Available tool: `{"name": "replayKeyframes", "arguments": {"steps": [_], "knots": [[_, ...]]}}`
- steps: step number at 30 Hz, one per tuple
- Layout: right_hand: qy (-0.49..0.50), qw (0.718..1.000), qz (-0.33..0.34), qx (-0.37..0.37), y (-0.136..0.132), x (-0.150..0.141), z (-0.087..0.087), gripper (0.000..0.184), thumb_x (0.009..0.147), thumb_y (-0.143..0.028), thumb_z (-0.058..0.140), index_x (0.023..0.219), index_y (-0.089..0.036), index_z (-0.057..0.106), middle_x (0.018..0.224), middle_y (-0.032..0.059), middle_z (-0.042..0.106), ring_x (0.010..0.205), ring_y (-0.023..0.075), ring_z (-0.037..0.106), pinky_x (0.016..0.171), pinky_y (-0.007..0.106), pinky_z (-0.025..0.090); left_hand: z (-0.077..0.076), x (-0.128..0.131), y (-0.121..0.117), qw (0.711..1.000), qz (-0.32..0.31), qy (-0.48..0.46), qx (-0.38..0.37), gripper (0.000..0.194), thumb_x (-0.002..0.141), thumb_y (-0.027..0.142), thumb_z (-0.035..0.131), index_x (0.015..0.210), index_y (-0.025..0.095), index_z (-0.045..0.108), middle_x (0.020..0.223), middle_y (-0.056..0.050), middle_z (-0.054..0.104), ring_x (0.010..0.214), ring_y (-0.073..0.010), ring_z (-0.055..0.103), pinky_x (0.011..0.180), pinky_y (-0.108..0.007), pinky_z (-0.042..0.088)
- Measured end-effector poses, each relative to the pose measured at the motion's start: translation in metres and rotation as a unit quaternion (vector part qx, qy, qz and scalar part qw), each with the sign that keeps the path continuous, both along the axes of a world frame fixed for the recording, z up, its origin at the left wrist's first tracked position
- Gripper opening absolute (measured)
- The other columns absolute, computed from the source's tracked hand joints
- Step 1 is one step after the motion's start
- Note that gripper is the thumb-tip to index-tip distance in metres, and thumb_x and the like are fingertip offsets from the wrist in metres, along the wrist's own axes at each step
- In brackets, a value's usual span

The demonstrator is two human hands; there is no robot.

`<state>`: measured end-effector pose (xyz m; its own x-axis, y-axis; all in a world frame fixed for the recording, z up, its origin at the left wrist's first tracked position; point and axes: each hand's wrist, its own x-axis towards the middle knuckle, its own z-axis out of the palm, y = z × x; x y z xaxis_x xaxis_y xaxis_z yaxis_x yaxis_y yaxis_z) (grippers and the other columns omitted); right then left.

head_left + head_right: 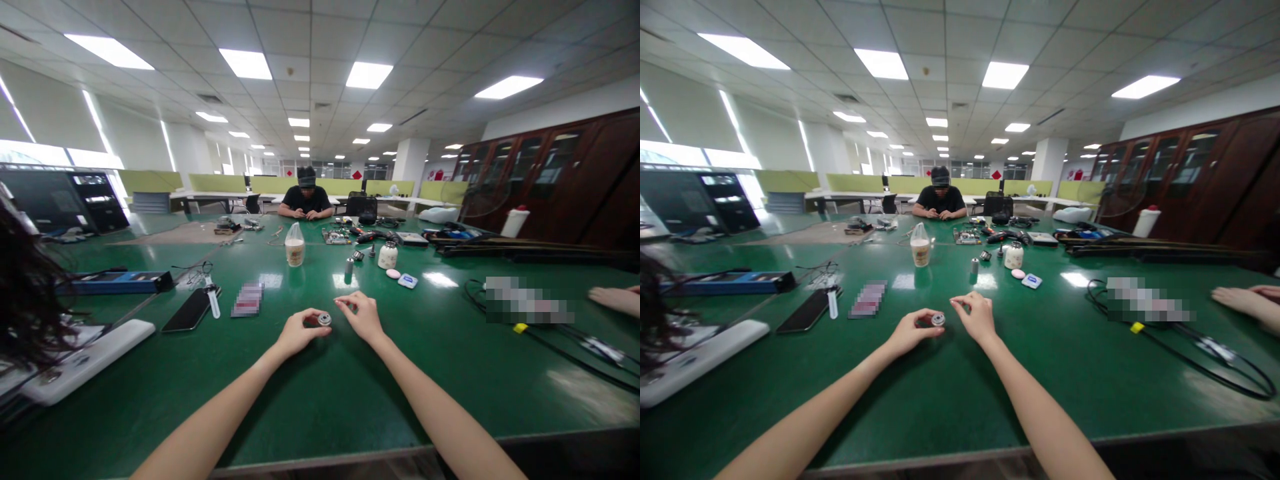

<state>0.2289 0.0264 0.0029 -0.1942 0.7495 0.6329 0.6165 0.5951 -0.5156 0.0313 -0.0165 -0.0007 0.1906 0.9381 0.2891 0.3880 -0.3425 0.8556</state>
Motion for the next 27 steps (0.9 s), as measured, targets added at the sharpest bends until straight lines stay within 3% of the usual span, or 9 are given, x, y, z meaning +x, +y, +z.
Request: {"name": "replayKeyframes", "arguments": {"steps": [3, 7, 13, 17, 21, 23, 27], "knots": [[-0.049, 0.996, -0.074, -0.026, 0.017, 0.016, -0.013, 0.021, 0.084, -0.044, 0.059, 0.090, -0.031, 0.075, 0.084, 0.0038, 0.061, 0.084, 0.0188, 0.052, 0.079, 0.034, 0.035, 0.000, 0.001, 0.000, 1.000, 0.007, -0.012, -0.016, 0.036, 0.065, 0.032, 0.075, 0.099, 0.020, 0.070, 0.090, -0.004, 0.073, 0.085, -0.0195, 0.065, 0.079, -0.031, 0.049], [-0.114, 0.980, -0.117, -0.115, 0.029, 0.027, -0.025, 0.019, 0.081, -0.046, 0.062, 0.087, -0.034, 0.075, 0.095, 0.0054, 0.060, 0.096, 0.0225, 0.049, 0.082, 0.037, 0.033, 0.000, 0.002, 0.000, 1.000, 0.013, 0.001, -0.018, 0.037, 0.066, 0.034, 0.074, 0.100, 0.020, 0.069, 0.091, -0.003, 0.073, 0.086, -0.0199, 0.065, 0.077, -0.030, 0.048], [-0.120, 0.978, -0.119, -0.123, 0.028, 0.029, -0.027, 0.021, 0.080, -0.050, 0.062, 0.095, -0.039, 0.073, 0.097, 0.0040, 0.060, 0.099, 0.0229, 0.049, 0.085, 0.039, 0.032, 0.004, 0.001, -0.004, 1.000, 0.010, 0.027, -0.005, 0.038, 0.068, 0.035, 0.073, 0.103, 0.021, 0.069, 0.091, -0.003, 0.073, 0.086, -0.0196, 0.066, 0.077, -0.029, 0.048], [-0.111, 0.980, -0.117, -0.119, 0.026, 0.026, -0.022, 0.017, 0.079, -0.048, 0.064, 0.088, -0.037, 0.075, 0.096, 0.0040, 0.061, 0.098, 0.0237, 0.050, 0.086, 0.041, 0.032, 0.005, 0.000, -0.005, 0.999, 0.007, 0.043, 0.013, 0.038, 0.069, 0.035, 0.072, 0.104, 0.022, 0.069, 0.094, -0.003, 0.073, 0.087, -0.0191, 0.066, 0.079, -0.029, 0.049], [-0.026, 0.994, -0.084, -0.068, 0.013, 0.014, -0.008, 0.019, 0.082, -0.045, 0.062, 0.090, -0.033, 0.074, 0.093, 0.0028, 0.064, 0.096, 0.0218, 0.053, 0.088, 0.040, 0.032, 0.003, -0.002, -0.003, 0.998, 0.003, 0.051, 0.029, 0.040, 0.070, 0.037, 0.072, 0.106, 0.022, 0.068, 0.095, -0.003, 0.073, 0.087, -0.0184, 0.066, 0.080, -0.029, 0.049], [0.008, 0.999, -0.028, -0.037, 0.001, 0.006, 0.000, 0.019, 0.084, -0.043, 0.061, 0.093, -0.033, 0.074, 0.092, 0.0026, 0.064, 0.094, 0.0201, 0.054, 0.086, 0.037, 0.034, 0.001, -0.002, -0.002, 0.998, -0.001, 0.057, 0.038, 0.040, 0.070, 0.039, 0.072, 0.107, 0.022, 0.068, 0.095, -0.003, 0.073, 0.086, -0.0182, 0.066, 0.079, -0.028, 0.049], [-0.004, 0.999, 0.043, -0.010, -0.020, -0.011, 0.008, 0.014, 0.083, -0.039, 0.064, 0.092, -0.034, 0.074, 0.091, 0.0019, 0.063, 0.092, 0.0188, 0.053, 0.085, 0.035, 0.034, 0.000, -0.004, -0.001, 0.997, -0.017, 0.066, 0.048, 0.041, 0.072, 0.041, 0.070, 0.107, 0.022, 0.068, 0.093, -0.003, 0.072, 0.084, -0.0180, 0.066, 0.077, -0.028, 0.049]]}}
